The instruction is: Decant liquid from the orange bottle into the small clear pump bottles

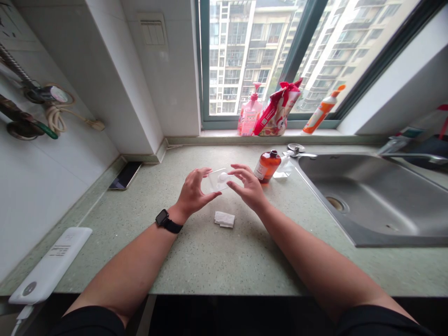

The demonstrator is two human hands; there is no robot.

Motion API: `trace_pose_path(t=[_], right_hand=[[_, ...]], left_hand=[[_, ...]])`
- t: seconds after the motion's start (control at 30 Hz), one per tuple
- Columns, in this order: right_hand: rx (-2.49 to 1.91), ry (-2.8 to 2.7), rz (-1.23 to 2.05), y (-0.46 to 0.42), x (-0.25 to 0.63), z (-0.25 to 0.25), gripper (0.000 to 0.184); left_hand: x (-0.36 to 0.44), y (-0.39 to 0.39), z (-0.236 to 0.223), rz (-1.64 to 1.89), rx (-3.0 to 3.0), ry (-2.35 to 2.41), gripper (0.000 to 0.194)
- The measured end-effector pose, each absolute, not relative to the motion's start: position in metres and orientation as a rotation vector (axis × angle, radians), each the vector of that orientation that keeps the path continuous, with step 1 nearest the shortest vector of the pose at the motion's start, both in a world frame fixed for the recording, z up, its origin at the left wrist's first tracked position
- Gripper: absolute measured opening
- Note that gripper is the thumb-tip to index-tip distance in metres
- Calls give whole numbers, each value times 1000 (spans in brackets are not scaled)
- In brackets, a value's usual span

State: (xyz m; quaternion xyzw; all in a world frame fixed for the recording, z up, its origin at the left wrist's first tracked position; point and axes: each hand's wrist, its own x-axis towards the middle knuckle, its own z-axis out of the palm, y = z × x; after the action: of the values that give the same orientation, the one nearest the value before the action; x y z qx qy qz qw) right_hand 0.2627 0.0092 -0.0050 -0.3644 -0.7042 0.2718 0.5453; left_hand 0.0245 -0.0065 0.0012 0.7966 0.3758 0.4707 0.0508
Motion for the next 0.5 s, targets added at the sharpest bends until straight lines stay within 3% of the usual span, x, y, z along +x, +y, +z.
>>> trace_pose_path(t=[0.33, 0.5], right_hand=[[-876, -1709, 659, 6, 259, -3, 47], [-888, -1663, 630, 11, 266, -4, 33]], left_hand=[[29, -11, 4, 1368, 2516, 1160, 69], [26, -10, 5, 1421, 2441, 1236, 67]])
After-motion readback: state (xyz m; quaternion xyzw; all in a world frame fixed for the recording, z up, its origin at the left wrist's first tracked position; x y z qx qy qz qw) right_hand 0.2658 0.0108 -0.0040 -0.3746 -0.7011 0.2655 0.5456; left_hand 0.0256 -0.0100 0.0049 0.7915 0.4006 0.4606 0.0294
